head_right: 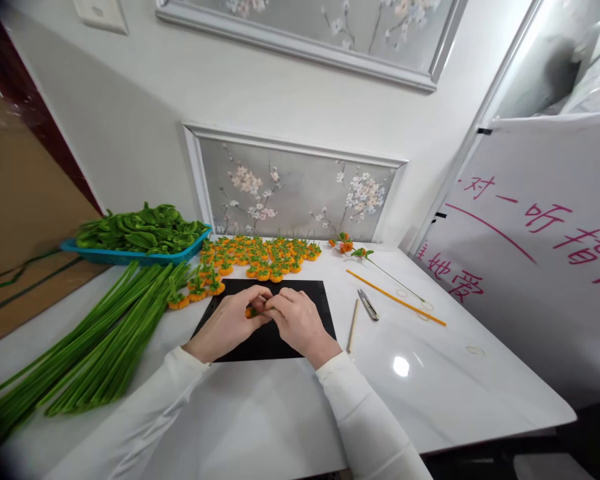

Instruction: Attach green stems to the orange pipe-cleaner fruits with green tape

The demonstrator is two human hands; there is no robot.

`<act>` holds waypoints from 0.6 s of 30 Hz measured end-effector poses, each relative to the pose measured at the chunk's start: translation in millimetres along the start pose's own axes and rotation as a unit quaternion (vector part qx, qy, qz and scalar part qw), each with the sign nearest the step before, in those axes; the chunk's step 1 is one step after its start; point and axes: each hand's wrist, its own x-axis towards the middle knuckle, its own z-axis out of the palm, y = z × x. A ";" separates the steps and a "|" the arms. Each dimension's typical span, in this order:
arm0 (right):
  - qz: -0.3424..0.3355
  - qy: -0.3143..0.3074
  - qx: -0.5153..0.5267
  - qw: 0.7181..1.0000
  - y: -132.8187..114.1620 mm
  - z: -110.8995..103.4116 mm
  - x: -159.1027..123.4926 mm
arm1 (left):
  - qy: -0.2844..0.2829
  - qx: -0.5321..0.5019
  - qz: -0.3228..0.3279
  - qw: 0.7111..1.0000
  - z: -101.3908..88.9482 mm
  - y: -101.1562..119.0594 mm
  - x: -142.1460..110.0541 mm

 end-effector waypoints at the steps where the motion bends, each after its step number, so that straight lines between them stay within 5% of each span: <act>1: -0.003 -0.002 -0.009 1.000 -0.5 0.0 0.0 | 0.008 0.011 -0.006 1.000 1.2 -1.2 0.3; 7: -0.006 -0.016 -0.049 0.999 2.0 0.8 -1.7 | 0.039 0.090 -0.019 0.995 6.0 -6.1 1.7; 18: -0.011 -0.009 -0.016 1.000 0.9 0.3 0.1 | -0.013 0.120 0.021 0.992 5.3 -4.4 -2.3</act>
